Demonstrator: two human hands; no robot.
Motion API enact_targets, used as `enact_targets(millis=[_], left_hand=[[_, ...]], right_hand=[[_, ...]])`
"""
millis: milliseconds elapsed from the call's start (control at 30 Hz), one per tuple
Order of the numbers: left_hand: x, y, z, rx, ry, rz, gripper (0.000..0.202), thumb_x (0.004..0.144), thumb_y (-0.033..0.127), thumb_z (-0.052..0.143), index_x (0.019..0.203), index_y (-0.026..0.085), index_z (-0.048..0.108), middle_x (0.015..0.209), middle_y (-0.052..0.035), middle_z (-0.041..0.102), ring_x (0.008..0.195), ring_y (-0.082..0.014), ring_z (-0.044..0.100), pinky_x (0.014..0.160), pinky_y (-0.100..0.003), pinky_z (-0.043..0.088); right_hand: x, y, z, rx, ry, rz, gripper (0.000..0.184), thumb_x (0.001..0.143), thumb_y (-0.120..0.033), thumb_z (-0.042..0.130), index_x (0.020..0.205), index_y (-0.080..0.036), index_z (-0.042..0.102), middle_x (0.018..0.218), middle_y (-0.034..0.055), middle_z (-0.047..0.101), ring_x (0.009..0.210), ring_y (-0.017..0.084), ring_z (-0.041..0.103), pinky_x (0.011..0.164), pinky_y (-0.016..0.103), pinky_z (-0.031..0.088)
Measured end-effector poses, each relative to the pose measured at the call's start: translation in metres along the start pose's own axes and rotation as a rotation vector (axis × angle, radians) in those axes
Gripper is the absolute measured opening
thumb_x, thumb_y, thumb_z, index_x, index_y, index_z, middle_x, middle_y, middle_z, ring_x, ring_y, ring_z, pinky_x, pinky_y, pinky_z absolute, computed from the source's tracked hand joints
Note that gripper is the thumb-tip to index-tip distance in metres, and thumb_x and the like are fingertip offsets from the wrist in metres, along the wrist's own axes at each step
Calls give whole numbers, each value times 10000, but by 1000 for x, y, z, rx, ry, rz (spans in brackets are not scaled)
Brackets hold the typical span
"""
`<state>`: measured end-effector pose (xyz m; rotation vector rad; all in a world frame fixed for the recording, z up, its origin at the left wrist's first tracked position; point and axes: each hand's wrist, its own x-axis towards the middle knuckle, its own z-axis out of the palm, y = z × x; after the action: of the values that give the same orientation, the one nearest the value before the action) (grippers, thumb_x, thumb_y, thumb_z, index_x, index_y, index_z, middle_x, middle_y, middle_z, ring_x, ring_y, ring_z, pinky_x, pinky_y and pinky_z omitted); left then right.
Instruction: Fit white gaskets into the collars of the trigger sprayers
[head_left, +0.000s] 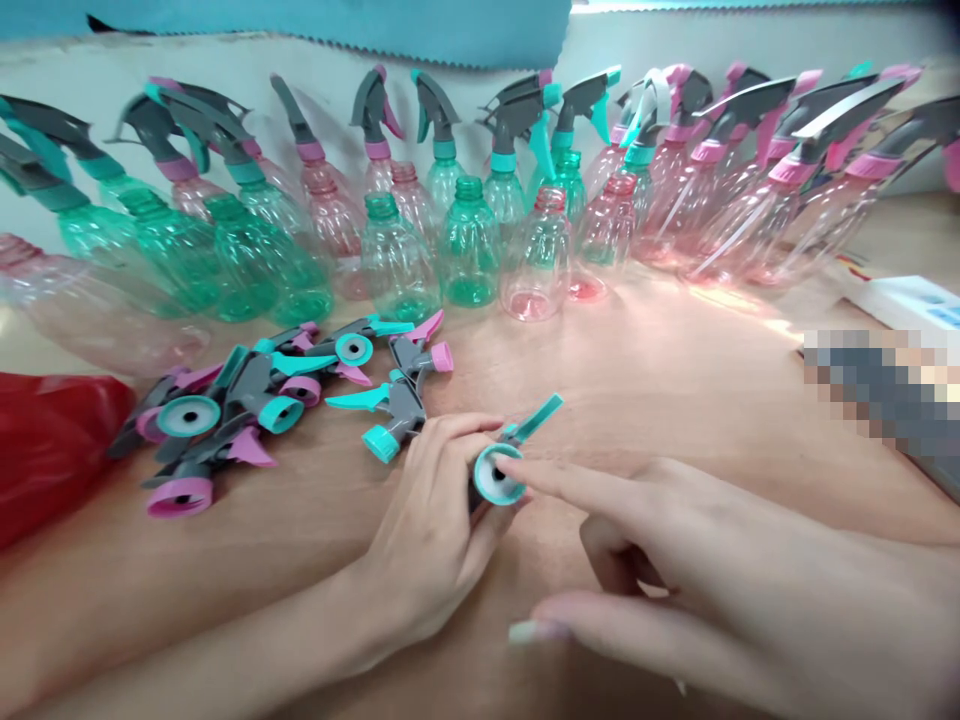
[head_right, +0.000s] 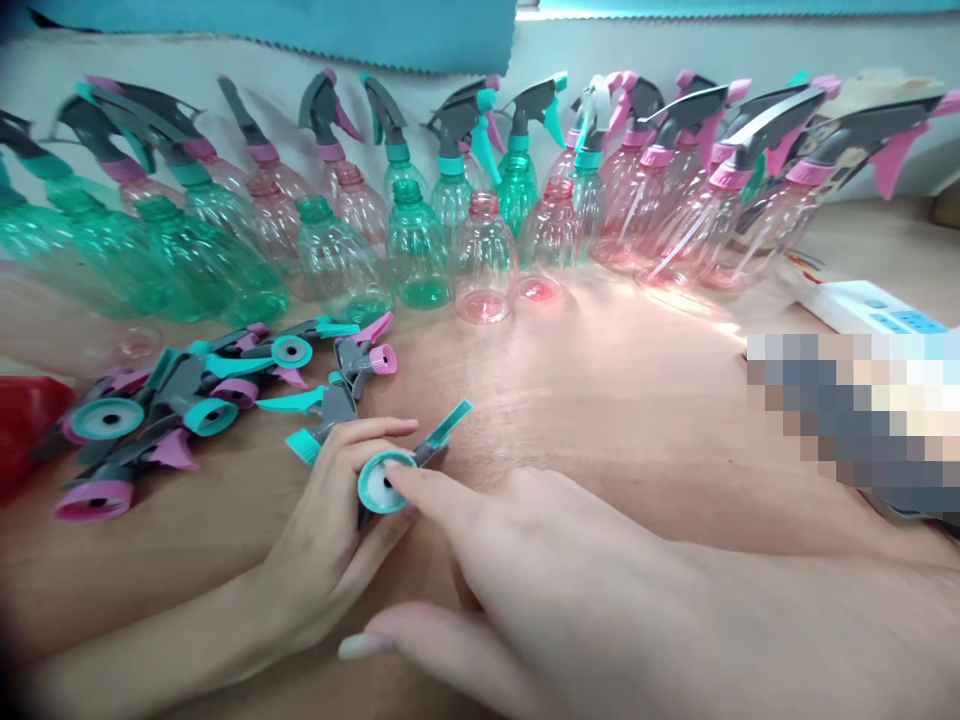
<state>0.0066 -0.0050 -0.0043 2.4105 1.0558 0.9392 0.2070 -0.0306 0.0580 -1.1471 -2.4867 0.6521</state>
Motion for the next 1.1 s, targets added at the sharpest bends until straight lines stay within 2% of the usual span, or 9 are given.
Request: enact_targets(millis=[167,300,500,667,733,833,900,967,1100], left_hand=[[-3,1,1,81,18,82,142,923,242,472,1053,184,470,1093,-102,544,1015,-239,512,863,-411,440],[-4,-1,2,123,-2,124,152,924,211,451,1063,159,482,1060,-97,570,1017,-237,512,888,-405,404],[-1,-2,1,158,-8,133,137,895,180,451,1015,158,512,983,-75,613,951,-227,554,902,-408,376],[-2,1,-1,180,-11,131,127,868,230,474,975,180,521,922,-53,631,877,-217,570,923,-433,335],[-3,1,-1,197,-4,137,114,830,219,511,937,184,527,887,-43,634,841,-211,573,913,-433,334],[-4,1,-1,212,15,153,132,794,167,512,923,186,534,881,-39,636,826,-205,573,901,-426,338],[-4,0,0,203,36,161,138,805,156,494,932,183,541,874,-38,637,814,-200,574,891,-419,343],[-3,0,1,186,49,168,121,835,175,475,932,178,547,865,-39,640,801,-194,574,884,-414,347],[-3,1,2,165,44,186,156,896,271,428,895,173,549,839,-42,645,774,-195,569,873,-417,346]], right_hand=[[7,-2,1,-28,16,-25,150,903,-301,491,1008,-236,576,709,-17,639,508,119,547,452,242,406],[8,0,7,-129,22,-110,260,951,-246,372,997,-181,619,702,37,660,564,155,602,513,263,479],[5,0,9,-315,137,-263,440,951,-121,208,1035,-27,630,625,97,657,494,208,609,409,312,485],[0,-1,16,-329,198,-208,353,945,-176,336,899,-79,672,556,66,621,448,195,582,397,310,467],[-3,-1,19,-309,157,-153,343,944,-214,354,865,-105,670,539,55,608,422,191,568,362,309,434],[-6,-3,16,-261,73,-97,352,956,-289,342,953,-107,643,552,30,614,411,180,569,361,301,426],[-5,-5,12,-238,68,-79,345,963,-313,339,983,-117,622,564,4,617,412,163,567,370,287,424],[-1,-5,9,-239,108,-69,334,971,-295,323,933,-143,618,567,-13,613,416,154,568,373,279,414],[3,-1,9,-231,98,-66,370,976,-279,282,892,-169,624,600,-2,618,445,169,578,418,292,438]])
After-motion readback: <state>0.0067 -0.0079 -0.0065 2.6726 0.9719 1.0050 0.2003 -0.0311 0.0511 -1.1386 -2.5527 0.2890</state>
